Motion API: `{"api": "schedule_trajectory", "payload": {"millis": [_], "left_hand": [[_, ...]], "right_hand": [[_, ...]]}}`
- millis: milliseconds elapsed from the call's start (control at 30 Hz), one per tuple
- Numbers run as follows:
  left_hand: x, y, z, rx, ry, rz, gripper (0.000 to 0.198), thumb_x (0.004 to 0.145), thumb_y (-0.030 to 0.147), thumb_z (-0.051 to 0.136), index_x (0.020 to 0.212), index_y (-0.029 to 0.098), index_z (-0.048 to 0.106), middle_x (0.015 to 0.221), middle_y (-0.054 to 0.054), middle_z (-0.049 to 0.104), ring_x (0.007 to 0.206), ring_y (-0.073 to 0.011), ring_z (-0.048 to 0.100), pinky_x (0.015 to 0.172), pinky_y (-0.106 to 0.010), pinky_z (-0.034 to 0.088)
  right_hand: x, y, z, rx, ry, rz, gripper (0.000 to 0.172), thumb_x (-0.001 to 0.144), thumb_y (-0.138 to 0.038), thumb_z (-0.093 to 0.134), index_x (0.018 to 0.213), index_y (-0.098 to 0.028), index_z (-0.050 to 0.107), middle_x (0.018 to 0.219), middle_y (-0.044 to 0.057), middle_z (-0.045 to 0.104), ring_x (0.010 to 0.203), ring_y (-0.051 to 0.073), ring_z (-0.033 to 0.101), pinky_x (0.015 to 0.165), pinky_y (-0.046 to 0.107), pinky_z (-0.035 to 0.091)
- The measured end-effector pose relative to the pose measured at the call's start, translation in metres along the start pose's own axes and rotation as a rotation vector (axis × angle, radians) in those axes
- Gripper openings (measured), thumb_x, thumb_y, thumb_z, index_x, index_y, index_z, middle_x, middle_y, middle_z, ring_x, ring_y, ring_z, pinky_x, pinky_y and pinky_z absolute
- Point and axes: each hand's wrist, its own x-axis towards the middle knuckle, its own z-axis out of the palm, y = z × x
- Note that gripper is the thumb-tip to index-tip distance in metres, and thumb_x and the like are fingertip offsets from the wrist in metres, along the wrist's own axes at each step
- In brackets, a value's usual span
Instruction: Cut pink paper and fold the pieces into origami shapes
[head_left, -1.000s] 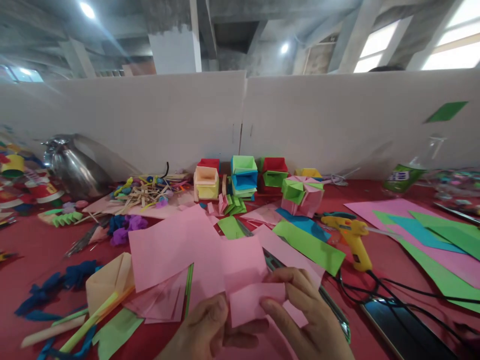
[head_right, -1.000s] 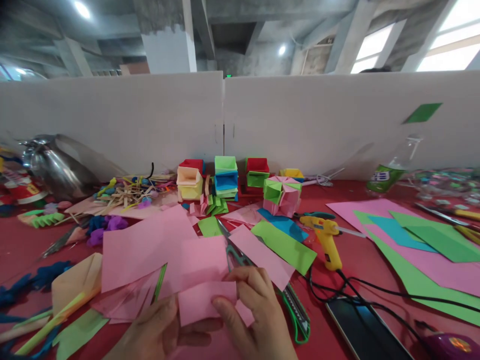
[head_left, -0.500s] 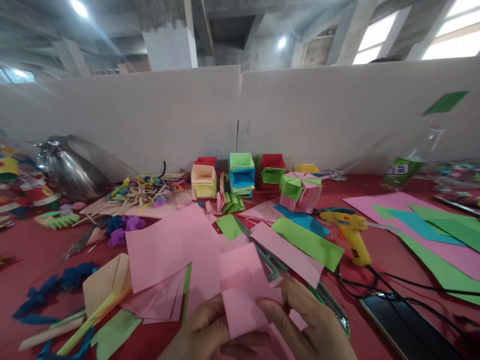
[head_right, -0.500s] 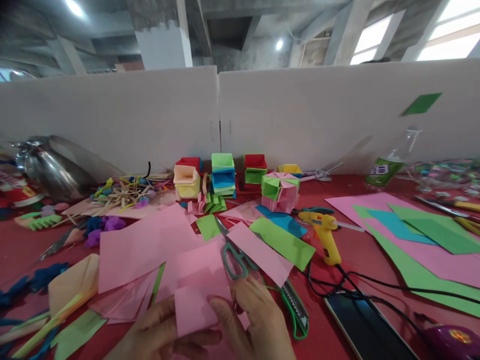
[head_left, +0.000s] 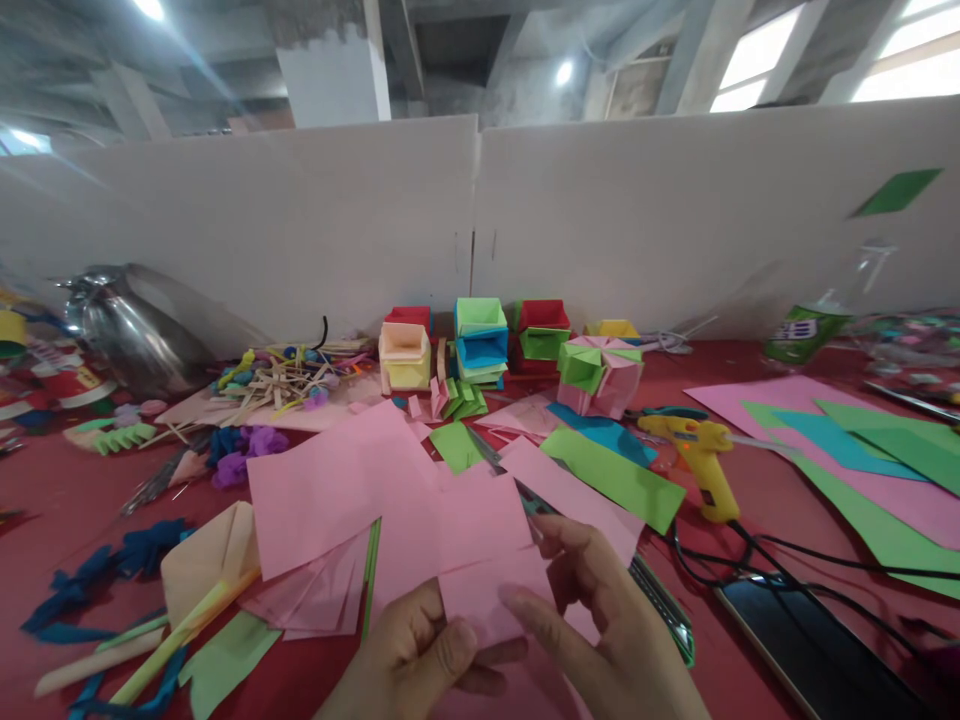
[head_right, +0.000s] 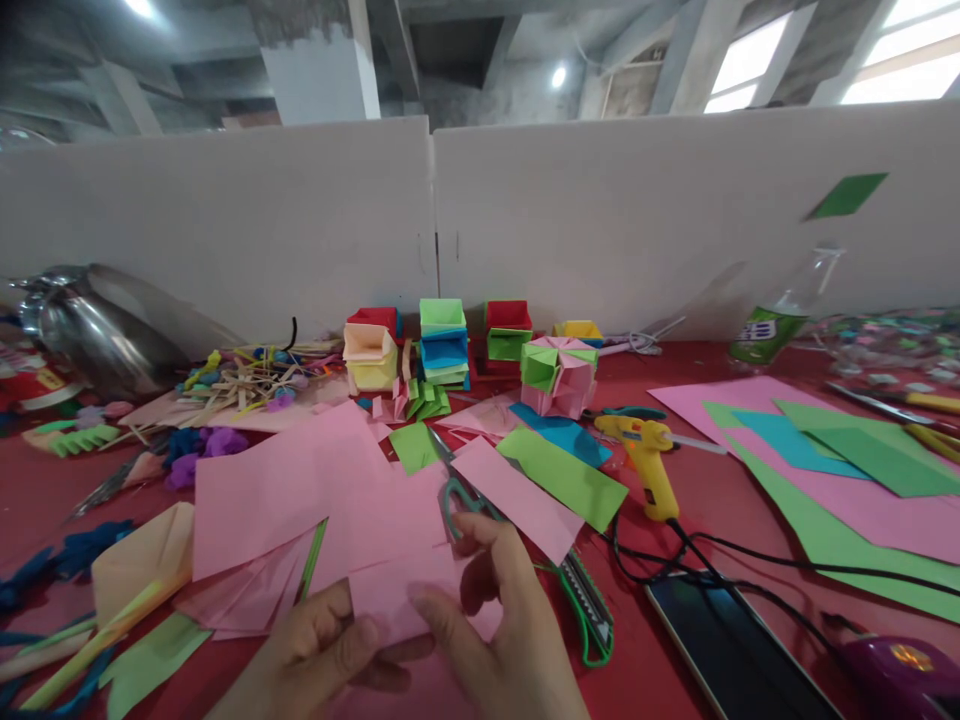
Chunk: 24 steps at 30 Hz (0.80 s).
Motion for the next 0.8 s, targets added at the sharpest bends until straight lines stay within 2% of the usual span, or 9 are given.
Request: {"api": "schedule_trajectory", "payload": {"millis": [67,167,267,400,567,667,800], "left_hand": [[-0.001,0.001,0.001,-0.006,0.015,-0.001,0.043,0.075,0.046,0.063,0.109,0.021,0.063,0.106,-0.010,0.067,0.095,-0.0251,0.064,0.077,-0.034,0.050],[-0.002,0.004,0.003,0.000,0.029,-0.002,0.045,0.073,0.048,0.065,0.109,0.021,0.063,0.105,-0.010,0.067,0.093,-0.0245,0.064,0.078,-0.034,0.050],[-0.002,0.007,0.006,0.046,0.079,-0.008,0.047,0.071,0.051,0.064,0.105,0.018,0.065,0.100,-0.011,0.068,0.091,-0.0251,0.064,0.076,-0.035,0.051],[-0.001,0.010,0.008,0.110,0.169,-0.035,0.048,0.071,0.054,0.062,0.099,0.014,0.068,0.089,-0.011,0.070,0.081,-0.0241,0.065,0.071,-0.035,0.052],[-0.001,0.011,0.009,0.127,0.195,-0.051,0.046,0.069,0.055,0.064,0.089,0.013,0.068,0.072,-0.007,0.068,0.065,-0.0183,0.063,0.060,-0.028,0.051],[-0.002,0.012,0.009,0.082,0.229,-0.065,0.042,0.071,0.055,0.061,0.077,0.014,0.067,0.061,-0.003,0.062,0.057,-0.0155,0.058,0.052,-0.025,0.048],[-0.004,0.014,0.006,0.085,0.255,-0.089,0.041,0.072,0.052,0.061,0.055,0.014,0.057,0.047,0.003,0.047,0.047,-0.0104,0.046,0.049,-0.022,0.042]], "right_hand": [[0.002,0.000,0.000,0.128,-0.071,0.093,0.031,0.079,-0.035,0.057,0.106,-0.020,0.050,0.084,0.002,0.060,0.069,0.015,0.056,0.063,0.026,0.045],[0.006,0.002,0.001,0.208,-0.207,0.165,0.019,0.079,-0.037,0.056,0.080,-0.018,0.057,0.071,0.001,0.059,0.065,0.015,0.054,0.059,0.025,0.043],[0.007,0.003,0.002,0.205,-0.194,0.177,0.021,0.078,-0.036,0.058,0.070,-0.018,0.055,0.063,-0.001,0.054,0.059,0.013,0.050,0.055,0.024,0.041],[0.006,0.000,0.004,0.359,-0.220,0.195,0.020,0.077,-0.036,0.060,0.075,-0.017,0.056,0.069,0.001,0.057,0.064,0.015,0.053,0.059,0.025,0.043],[0.007,-0.002,0.005,0.516,-0.235,0.211,0.022,0.077,-0.037,0.061,0.075,-0.016,0.060,0.067,0.000,0.057,0.063,0.013,0.053,0.059,0.023,0.044],[0.006,-0.003,0.005,0.563,-0.243,0.204,0.023,0.076,-0.040,0.061,0.077,-0.016,0.063,0.064,0.000,0.056,0.059,0.013,0.052,0.059,0.025,0.046],[0.004,-0.007,0.003,0.558,-0.326,0.205,0.033,0.079,-0.048,0.054,0.083,-0.017,0.065,0.062,0.000,0.054,0.055,0.013,0.049,0.059,0.027,0.046]]}}
